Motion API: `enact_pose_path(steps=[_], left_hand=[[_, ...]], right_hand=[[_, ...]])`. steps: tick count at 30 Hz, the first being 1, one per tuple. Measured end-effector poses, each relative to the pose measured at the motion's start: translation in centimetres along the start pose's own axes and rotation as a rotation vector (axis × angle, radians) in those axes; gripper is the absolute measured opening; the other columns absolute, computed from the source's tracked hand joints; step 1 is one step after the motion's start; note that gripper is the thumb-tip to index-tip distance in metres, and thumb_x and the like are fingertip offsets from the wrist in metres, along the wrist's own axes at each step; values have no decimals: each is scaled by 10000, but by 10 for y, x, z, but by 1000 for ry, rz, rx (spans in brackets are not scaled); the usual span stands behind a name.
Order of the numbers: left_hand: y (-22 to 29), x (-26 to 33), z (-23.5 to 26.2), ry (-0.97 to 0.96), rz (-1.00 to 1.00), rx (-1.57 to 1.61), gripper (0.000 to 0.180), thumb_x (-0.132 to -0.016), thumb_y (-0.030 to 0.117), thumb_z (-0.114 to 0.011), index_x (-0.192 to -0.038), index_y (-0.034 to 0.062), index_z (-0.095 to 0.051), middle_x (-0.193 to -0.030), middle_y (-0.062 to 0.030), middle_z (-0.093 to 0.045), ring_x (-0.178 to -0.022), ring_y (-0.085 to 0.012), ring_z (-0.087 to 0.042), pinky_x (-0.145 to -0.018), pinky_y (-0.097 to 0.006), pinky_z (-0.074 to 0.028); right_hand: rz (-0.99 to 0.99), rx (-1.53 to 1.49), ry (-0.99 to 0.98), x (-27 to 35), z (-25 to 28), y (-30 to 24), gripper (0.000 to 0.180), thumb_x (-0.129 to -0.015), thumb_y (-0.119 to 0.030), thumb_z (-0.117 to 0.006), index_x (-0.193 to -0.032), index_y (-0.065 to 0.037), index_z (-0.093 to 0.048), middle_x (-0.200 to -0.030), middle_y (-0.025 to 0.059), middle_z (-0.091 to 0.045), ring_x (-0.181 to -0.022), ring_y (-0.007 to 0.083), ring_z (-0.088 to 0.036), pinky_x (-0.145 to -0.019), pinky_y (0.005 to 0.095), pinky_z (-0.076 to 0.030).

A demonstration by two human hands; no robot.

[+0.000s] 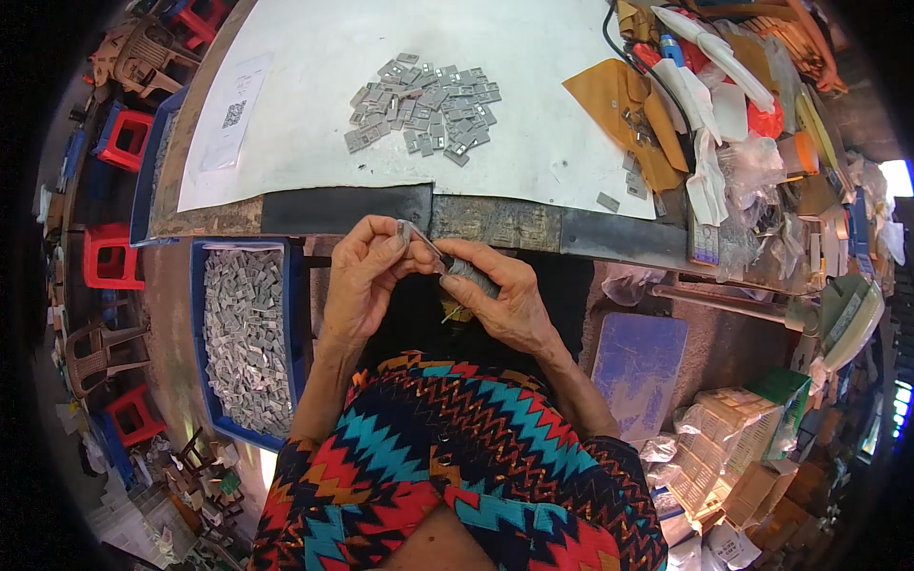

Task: Manipulating and assembling small metal components using a handheld pick tool on a workbench.

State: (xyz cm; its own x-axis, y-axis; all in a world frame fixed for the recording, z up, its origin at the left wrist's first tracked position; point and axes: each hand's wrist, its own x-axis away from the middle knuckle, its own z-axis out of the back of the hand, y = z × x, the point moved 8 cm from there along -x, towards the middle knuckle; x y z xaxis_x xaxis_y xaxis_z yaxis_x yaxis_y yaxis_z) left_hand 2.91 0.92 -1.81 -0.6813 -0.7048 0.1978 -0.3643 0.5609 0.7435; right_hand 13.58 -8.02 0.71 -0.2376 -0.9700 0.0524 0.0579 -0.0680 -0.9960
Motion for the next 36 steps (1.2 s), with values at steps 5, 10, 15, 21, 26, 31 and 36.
enact_pose_path(steps=[5,10,15,21,26,31,36], left_hand=[[7,-3,-6,-57,-37,-193,270,-910,137,-455,-1103,-44,-401,-813,-135,-595,-629,-127,-564,-590,-241,-460],[10,-5,-3,-14,-120,-271,255,-909,124,-451,-1101,-43,-437,-804,-93,-596,-602,-81,-514,-562,-202,-404],[13,-2,3,46,-194,-404,177,-902,91,-445,-1017,-39,-476,-762,-70,-591,-586,-56,-493,-537,-189,-397],[15,2,3,86,-212,-453,128,-893,47,-446,-983,-38,-476,-733,-66,-588,-568,-48,-481,-519,-186,-407],[18,3,4,89,-271,-586,117,-888,34,-444,-972,-36,-485,-723,-68,-596,-553,-53,-479,-504,-191,-404],[18,5,2,99,-255,-739,126,-899,54,-452,-997,-14,-494,-794,-43,-586,-588,-50,-465,-546,-187,-393],[19,8,0,122,-310,-793,121,-888,24,-453,-996,-16,-491,-804,-50,-594,-588,-50,-474,-534,-184,-402]], right_hand=[[142,172,68,-2,2,-13,333,-810,-77,-597,-1128,8,-550,-895,41,-588,-710,77,-520,-647,208,-428],[148,184,25,-3,-9,-18,336,-815,-54,-577,-1144,2,-541,-1009,88,-602,-880,125,-561,-783,242,-432],[127,220,-9,-4,-15,-11,334,-818,-62,-584,-1144,-2,-543,-1082,129,-595,-1010,185,-561,-870,282,-420],[135,220,1,-4,-18,-12,335,-815,-63,-590,-1142,-3,-546,-1070,127,-599,-995,186,-566,-863,278,-422],[125,237,-14,-6,-19,-12,338,-814,-57,-587,-1145,-4,-544,-1069,126,-599,-986,187,-569,-856,281,-426],[122,253,-32,-6,-20,-10,342,-816,-55,-583,-1151,-3,-538,-1071,128,-599,-990,189,-569,-860,284,-426],[133,254,-30,-5,-21,-10,343,-823,-57,-574,-1158,0,-532,-1094,127,-593,-1009,191,-561,-872,286,-423]])
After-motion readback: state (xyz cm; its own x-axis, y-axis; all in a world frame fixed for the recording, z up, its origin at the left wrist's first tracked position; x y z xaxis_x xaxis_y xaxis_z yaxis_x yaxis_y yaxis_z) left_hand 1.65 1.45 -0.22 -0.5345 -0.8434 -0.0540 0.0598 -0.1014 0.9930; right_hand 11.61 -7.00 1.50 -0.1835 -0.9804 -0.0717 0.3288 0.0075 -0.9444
